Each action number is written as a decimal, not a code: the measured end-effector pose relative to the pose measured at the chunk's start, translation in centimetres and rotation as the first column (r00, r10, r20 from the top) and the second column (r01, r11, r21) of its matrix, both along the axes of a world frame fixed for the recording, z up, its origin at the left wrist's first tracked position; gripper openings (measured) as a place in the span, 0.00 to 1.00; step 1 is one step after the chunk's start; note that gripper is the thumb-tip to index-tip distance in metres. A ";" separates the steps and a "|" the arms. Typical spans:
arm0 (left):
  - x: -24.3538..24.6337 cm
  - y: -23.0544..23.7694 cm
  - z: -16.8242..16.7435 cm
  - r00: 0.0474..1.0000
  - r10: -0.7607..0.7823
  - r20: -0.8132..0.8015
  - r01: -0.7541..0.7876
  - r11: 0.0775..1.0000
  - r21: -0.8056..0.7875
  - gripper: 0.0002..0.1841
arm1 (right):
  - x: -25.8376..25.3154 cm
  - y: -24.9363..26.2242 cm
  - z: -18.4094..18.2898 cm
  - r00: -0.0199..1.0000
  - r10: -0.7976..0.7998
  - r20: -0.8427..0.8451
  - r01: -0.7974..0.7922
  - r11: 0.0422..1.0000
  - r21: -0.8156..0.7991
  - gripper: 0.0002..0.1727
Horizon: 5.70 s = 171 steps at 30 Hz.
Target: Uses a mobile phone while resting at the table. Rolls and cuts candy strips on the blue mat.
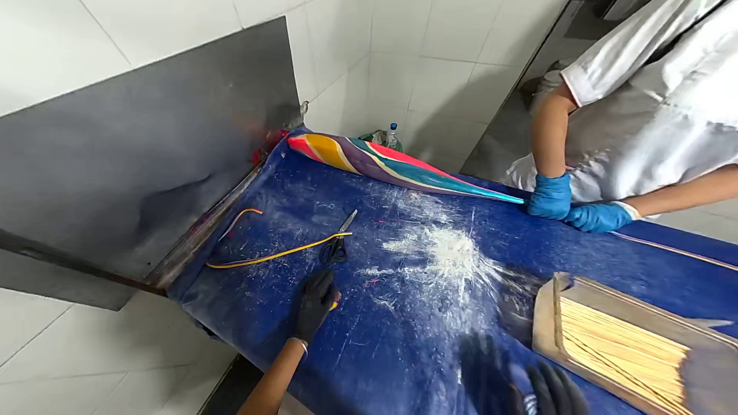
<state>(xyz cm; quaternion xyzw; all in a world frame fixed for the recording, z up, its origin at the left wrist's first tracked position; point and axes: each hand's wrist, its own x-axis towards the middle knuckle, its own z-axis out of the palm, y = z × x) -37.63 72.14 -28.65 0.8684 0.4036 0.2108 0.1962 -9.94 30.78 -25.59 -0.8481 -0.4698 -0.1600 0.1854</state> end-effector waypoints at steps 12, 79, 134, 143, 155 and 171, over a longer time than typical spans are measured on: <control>11.8 15.6 3.2 0.966 -0.122 -0.226 0.056 0.959 -0.278 0.22 | -14.0 45.9 1.2 0.716 -0.297 -0.632 -0.037 0.887 -0.460 0.41; -4.8 14.8 6.7 0.900 -0.397 0.179 0.434 0.857 -0.279 0.33 | -31.6 31.4 4.9 -0.120 0.253 -0.960 -0.122 0.956 0.267 0.46; -1.6 11.4 4.1 0.738 -0.644 -0.201 0.657 0.754 0.002 0.16 | -25.0 29.2 2.1 -0.355 0.195 -0.914 0.095 0.980 0.172 0.34; -3.4 13.4 2.9 0.793 -0.586 -0.166 0.574 0.810 -0.116 0.26 | -25.9 30.4 2.3 -0.263 0.168 -0.950 0.252 0.963 0.100 0.22; -6.1 13.6 2.7 0.770 -0.537 -0.345 0.555 0.830 -0.054 0.18 | -26.3 31.9 2.7 -0.395 0.087 -0.914 -0.095 0.986 0.135 0.30; -8.9 16.1 0.8 0.825 -0.468 -0.316 0.479 0.876 -0.047 0.17 | -29.1 31.3 4.3 -0.395 0.026 -0.918 -0.218 0.968 0.121 0.45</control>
